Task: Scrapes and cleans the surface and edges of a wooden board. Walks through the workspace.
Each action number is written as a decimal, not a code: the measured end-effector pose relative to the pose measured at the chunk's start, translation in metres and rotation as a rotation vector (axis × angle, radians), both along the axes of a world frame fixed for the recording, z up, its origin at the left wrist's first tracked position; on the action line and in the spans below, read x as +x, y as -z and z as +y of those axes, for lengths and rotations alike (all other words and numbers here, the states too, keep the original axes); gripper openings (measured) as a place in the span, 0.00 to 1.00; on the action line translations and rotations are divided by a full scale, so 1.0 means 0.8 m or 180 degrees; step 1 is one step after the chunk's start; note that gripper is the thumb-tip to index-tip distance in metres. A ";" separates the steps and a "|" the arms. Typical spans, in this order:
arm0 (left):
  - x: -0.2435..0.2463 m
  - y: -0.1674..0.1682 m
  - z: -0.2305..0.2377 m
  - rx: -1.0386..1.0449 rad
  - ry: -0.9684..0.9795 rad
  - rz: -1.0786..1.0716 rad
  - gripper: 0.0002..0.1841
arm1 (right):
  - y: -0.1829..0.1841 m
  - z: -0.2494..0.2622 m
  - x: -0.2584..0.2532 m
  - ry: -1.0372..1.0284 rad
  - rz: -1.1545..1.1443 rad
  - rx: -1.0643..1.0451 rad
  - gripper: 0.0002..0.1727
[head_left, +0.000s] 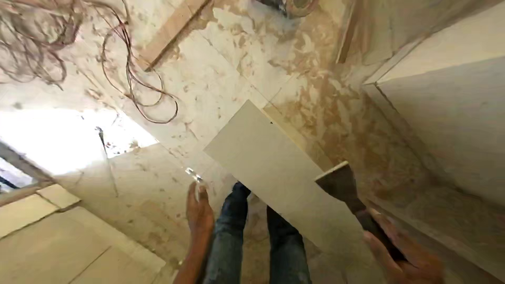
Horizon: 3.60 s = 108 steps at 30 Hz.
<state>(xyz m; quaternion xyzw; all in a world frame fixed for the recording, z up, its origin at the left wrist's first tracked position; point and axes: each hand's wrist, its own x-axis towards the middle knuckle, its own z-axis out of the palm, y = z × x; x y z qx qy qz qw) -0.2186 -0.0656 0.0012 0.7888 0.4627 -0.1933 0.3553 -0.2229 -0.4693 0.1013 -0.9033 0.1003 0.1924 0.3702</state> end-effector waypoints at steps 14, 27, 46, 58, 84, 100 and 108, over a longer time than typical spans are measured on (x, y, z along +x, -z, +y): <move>0.073 0.005 -0.078 -0.1904 -0.1581 -0.0766 0.09 | 0.061 0.047 0.041 -0.0587 -0.0243 -0.0348 0.21; 0.074 0.006 -0.068 -0.1506 -0.0958 -0.0773 0.34 | 0.060 0.105 0.079 -0.0636 -0.0268 -0.0642 0.22; 0.013 0.008 -0.194 -0.0972 0.5669 -0.1846 0.37 | 0.014 0.076 0.053 0.2519 -0.0289 0.0923 0.27; 0.053 -0.144 -0.169 -0.1661 0.4110 -0.0452 0.45 | -0.005 0.172 -0.033 0.4085 -0.0092 0.2964 0.28; 0.320 -0.079 -0.067 -0.0984 0.6868 -0.0344 0.24 | 0.038 0.337 0.211 0.4698 0.1381 0.0346 0.40; 0.278 -0.056 -0.295 -0.1314 0.8058 -0.0419 0.23 | 0.045 0.153 0.135 0.5767 0.1352 0.0515 0.37; 0.299 -0.051 -0.322 -0.1523 0.8410 -0.0424 0.25 | 0.049 0.150 0.157 0.6058 0.1390 0.0501 0.37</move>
